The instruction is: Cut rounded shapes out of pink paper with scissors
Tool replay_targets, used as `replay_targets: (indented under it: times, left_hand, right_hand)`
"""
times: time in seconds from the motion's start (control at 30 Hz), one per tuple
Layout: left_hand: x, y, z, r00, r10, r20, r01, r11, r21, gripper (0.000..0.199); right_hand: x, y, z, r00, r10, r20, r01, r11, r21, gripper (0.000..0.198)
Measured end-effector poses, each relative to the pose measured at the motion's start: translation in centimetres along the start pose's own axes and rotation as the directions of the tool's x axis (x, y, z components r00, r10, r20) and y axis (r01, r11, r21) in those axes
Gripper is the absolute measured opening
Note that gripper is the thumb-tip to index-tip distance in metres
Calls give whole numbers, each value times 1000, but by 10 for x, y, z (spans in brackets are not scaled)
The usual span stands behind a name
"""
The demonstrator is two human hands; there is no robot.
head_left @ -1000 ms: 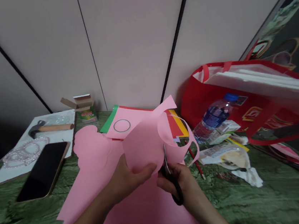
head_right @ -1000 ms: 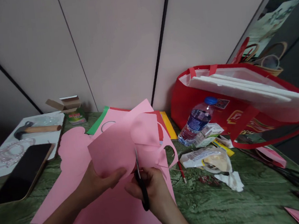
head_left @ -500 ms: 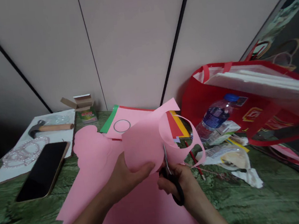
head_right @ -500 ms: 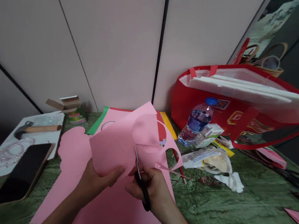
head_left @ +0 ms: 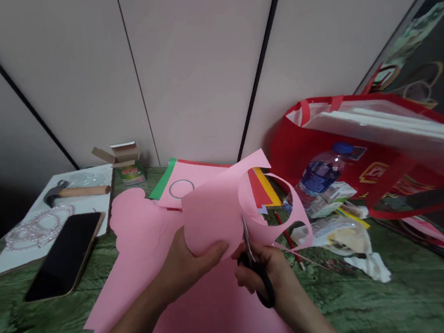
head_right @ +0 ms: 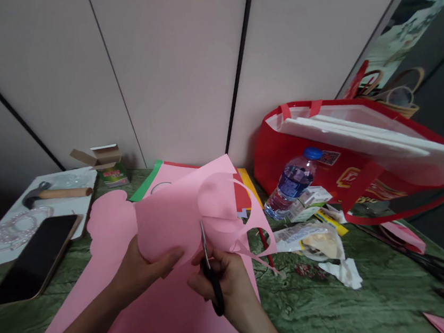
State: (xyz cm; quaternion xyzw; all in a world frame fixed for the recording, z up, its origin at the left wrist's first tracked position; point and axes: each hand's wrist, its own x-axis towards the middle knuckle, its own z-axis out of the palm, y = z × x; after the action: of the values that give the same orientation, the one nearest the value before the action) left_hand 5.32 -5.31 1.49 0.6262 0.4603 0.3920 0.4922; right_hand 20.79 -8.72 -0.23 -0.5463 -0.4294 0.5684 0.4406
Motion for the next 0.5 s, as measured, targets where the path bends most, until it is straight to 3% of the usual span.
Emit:
replay_targets:
  times: [0.2, 0.4, 0.5]
  left_hand:
    - [3, 1, -1, 1000, 4, -3, -4, 1000, -17, 24]
    - [3, 1, 1, 1000, 22, -20, -23, 997, -79, 18]
    - [4, 2, 2, 999, 26, -37, -30, 993, -111, 24]
  right_hand:
    - [0, 3, -4, 998, -23, 57, 22, 1000, 15, 19]
    - [1, 6, -2, 999, -8, 40, 7, 1000, 19, 19]
    - [1, 8, -2, 998, -12, 56, 10, 1000, 23, 20]
